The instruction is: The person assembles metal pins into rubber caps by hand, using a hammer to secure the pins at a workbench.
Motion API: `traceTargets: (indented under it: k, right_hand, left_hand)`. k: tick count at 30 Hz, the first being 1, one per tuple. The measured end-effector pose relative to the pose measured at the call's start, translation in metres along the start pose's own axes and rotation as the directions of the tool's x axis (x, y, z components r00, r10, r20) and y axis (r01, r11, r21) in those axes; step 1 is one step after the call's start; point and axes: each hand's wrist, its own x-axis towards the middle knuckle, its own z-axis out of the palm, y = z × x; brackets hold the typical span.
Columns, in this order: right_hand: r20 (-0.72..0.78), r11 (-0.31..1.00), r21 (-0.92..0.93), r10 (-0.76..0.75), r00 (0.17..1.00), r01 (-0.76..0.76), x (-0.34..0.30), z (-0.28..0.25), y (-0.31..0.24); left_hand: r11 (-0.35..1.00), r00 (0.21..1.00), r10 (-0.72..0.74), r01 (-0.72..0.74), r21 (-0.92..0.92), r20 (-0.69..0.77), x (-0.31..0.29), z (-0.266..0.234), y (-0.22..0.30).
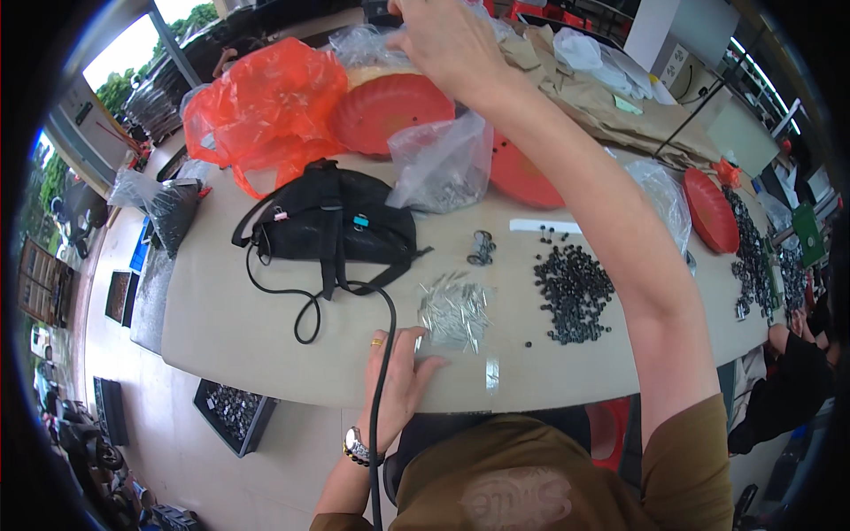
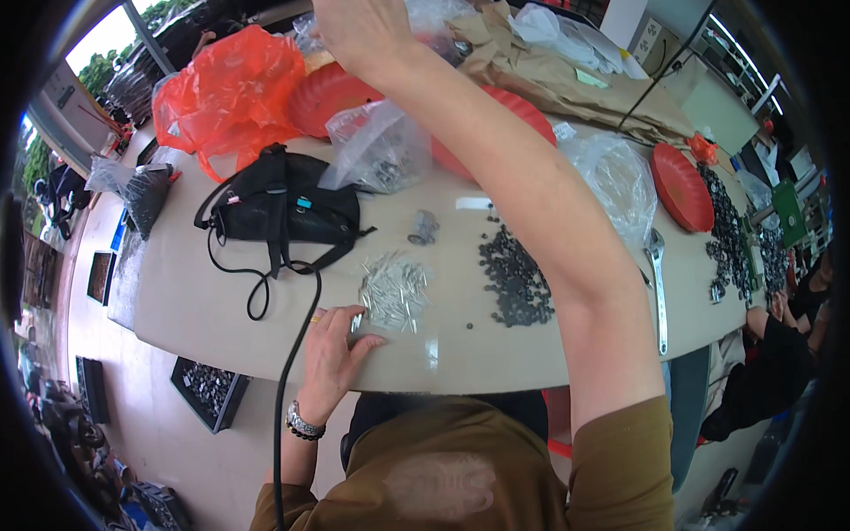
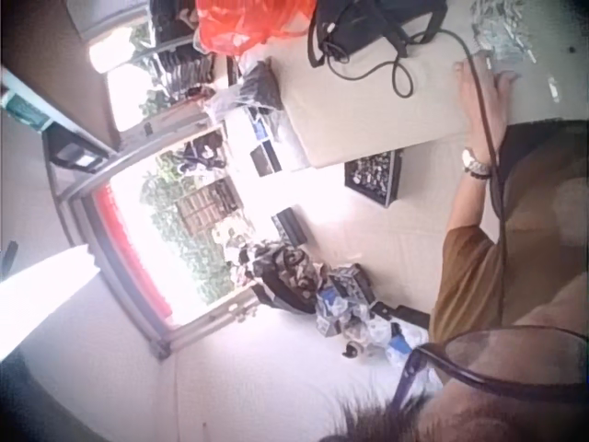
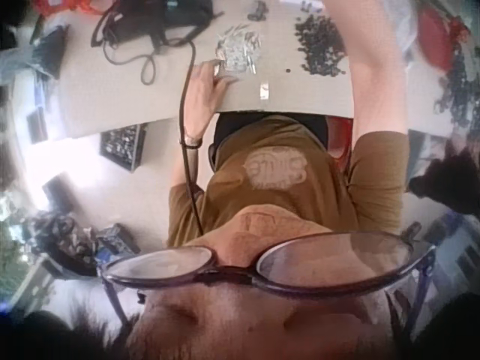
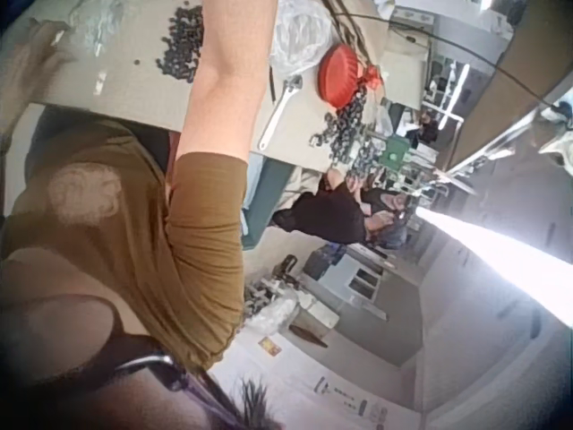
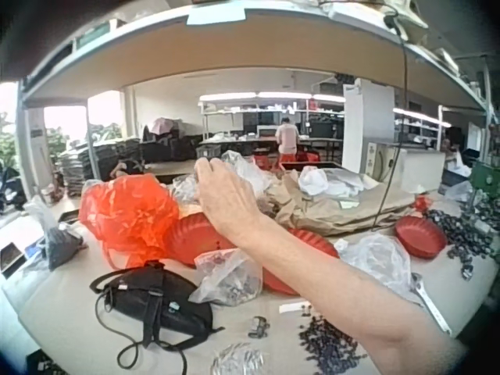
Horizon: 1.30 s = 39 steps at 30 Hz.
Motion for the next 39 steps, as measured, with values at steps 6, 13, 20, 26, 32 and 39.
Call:
traceTargets:
  k: [6, 13, 20, 26, 32, 39]
  right_hand:
    - [-0.065, 0.965, 0.247, -0.074, 0.995, 0.088, -0.051, -0.072, -0.033]
    - [0.280, 0.963, 0.197, 0.124, 0.952, -0.183, -0.194, -0.159, -0.042]
    - [0.397, 0.687, 0.103, 0.634, 0.663, -0.719, -0.299, -0.227, -0.022]
    - [0.420, 0.623, 0.119, 0.674, 0.608, -0.773, -0.327, -0.241, -0.028]
    - [0.526, 0.771, 0.141, 0.473, 0.707, -0.621, -0.335, -0.216, -0.052]
    - [0.573, 0.866, 0.121, 0.339, 0.746, -0.486, -0.329, -0.176, -0.073]
  left_hand:
    - [0.998, 0.989, 0.061, -0.056, 0.044, -0.137, 0.006, 0.004, -0.013]
    - [0.998, 0.996, -0.057, 0.057, -0.005, -0.071, 0.010, 0.008, -0.004]
    - [0.980, 0.980, 0.196, -0.194, 0.047, -0.041, 0.013, 0.028, 0.020]
    - [0.957, 0.963, 0.267, -0.270, 0.110, 0.043, 0.029, 0.035, 0.024]
    - [0.945, 0.957, 0.269, -0.284, 0.162, 0.107, 0.034, 0.039, 0.034]
    - [0.912, 0.946, 0.311, -0.325, 0.250, 0.096, 0.032, 0.048, 0.035]
